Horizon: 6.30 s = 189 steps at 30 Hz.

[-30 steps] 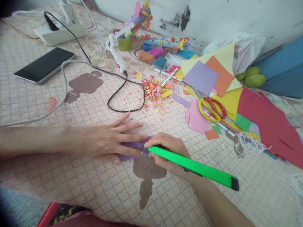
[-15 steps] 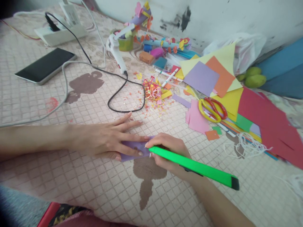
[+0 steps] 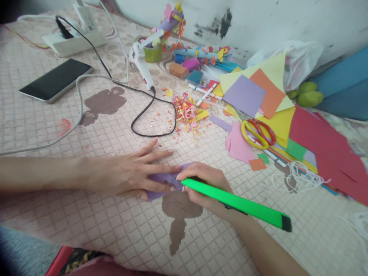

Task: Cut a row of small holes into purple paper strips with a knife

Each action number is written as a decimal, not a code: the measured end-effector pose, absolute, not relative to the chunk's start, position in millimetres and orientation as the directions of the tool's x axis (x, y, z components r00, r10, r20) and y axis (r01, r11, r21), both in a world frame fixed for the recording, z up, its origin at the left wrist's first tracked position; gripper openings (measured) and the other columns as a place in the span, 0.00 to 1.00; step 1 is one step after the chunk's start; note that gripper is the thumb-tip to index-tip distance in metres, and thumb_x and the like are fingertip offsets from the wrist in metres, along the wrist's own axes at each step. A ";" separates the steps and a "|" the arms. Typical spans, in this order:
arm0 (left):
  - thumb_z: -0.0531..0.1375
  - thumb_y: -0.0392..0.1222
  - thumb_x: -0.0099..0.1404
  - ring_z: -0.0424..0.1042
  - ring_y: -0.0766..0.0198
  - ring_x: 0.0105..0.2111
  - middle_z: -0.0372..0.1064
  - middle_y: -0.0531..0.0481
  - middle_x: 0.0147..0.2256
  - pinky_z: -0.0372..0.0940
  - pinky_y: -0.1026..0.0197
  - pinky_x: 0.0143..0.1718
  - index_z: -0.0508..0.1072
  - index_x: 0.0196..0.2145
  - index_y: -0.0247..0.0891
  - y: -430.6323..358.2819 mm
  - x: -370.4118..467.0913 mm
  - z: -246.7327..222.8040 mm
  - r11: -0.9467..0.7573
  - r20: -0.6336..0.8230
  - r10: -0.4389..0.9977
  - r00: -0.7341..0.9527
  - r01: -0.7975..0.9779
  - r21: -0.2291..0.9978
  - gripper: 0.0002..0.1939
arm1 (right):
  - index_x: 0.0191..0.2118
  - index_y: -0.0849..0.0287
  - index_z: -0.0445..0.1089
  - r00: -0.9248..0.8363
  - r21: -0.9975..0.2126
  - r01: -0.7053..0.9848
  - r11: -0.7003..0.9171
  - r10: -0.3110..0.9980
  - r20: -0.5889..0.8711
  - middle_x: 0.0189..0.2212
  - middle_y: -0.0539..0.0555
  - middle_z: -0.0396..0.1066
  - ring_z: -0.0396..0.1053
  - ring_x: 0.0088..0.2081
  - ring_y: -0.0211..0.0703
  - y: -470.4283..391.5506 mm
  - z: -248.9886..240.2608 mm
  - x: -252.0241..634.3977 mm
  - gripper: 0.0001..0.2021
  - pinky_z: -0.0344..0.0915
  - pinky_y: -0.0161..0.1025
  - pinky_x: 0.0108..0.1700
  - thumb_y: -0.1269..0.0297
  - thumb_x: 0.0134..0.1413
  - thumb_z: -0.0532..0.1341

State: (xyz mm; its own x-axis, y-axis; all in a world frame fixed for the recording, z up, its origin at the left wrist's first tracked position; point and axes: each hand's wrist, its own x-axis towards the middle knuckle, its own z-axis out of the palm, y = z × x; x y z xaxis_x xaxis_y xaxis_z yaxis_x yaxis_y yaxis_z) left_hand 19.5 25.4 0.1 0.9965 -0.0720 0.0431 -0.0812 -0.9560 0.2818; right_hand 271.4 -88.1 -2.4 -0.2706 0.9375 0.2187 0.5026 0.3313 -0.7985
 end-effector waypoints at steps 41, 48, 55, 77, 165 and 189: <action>0.60 0.54 0.69 0.39 0.36 0.71 0.47 0.50 0.71 0.31 0.21 0.65 0.61 0.66 0.53 25.8 18.5 -1.4 -0.938 0.108 -0.061 0.992 -0.094 0.333 0.30 | 0.39 0.50 0.74 -0.243 -0.764 0.546 0.343 0.938 0.248 0.30 0.47 0.75 0.73 0.30 0.38 -89.8 -8.2 272.8 0.13 0.72 0.37 0.36 0.78 0.55 0.62; 0.59 0.53 0.71 0.43 0.31 0.70 0.48 0.44 0.70 0.35 0.18 0.63 0.63 0.66 0.49 15.8 20.6 2.4 -0.955 0.063 -0.035 0.997 -0.052 0.292 0.28 | 0.40 0.50 0.73 -0.248 -0.779 0.535 0.328 0.942 0.227 0.31 0.47 0.75 0.73 0.31 0.38 -90.5 -8.4 273.1 0.11 0.73 0.37 0.37 0.76 0.56 0.63; 0.59 0.53 0.71 0.35 0.40 0.72 0.42 0.49 0.72 0.28 0.25 0.67 0.60 0.67 0.52 23.4 19.4 -1.0 -0.937 0.025 -0.077 0.997 -0.080 0.341 0.29 | 0.40 0.49 0.74 -0.230 -0.773 0.543 0.328 0.943 0.238 0.31 0.48 0.75 0.73 0.30 0.39 -92.1 -9.6 271.2 0.13 0.73 0.38 0.37 0.76 0.55 0.62; 0.57 0.51 0.72 0.44 0.35 0.70 0.54 0.41 0.68 0.33 0.22 0.66 0.59 0.68 0.49 18.4 20.9 4.3 -0.966 0.097 -0.072 0.993 -0.094 0.240 0.29 | 0.41 0.50 0.73 -0.221 -0.773 0.538 0.335 0.942 0.254 0.32 0.48 0.76 0.73 0.30 0.39 -92.8 -11.0 271.7 0.12 0.73 0.37 0.35 0.76 0.56 0.62; 0.59 0.52 0.71 0.49 0.36 0.69 0.50 0.41 0.69 0.38 0.20 0.64 0.64 0.64 0.47 14.6 18.7 6.6 -0.983 0.082 -0.078 0.994 -0.090 0.162 0.26 | 0.40 0.50 0.74 -0.263 -0.765 0.543 0.346 0.935 0.236 0.34 0.49 0.77 0.75 0.32 0.39 -91.8 -7.7 275.0 0.10 0.73 0.37 0.36 0.74 0.55 0.63; 0.59 0.53 0.71 0.43 0.43 0.71 0.47 0.45 0.71 0.36 0.28 0.68 0.59 0.68 0.50 25.0 19.8 -2.0 -0.955 0.126 -0.106 0.986 -0.136 0.263 0.30 | 0.40 0.50 0.74 -0.242 -0.770 0.535 0.347 0.936 0.254 0.34 0.49 0.77 0.76 0.32 0.40 -91.9 -12.3 274.8 0.10 0.74 0.38 0.35 0.73 0.56 0.62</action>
State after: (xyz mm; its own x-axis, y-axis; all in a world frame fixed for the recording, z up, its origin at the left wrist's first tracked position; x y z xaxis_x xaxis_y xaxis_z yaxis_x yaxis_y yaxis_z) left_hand 19.8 25.0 -2.0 0.9864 -0.1060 0.1256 -0.1362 -0.9550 0.2634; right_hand 274.8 -91.9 -12.3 -0.2420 0.9364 0.2543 0.5355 0.3474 -0.7698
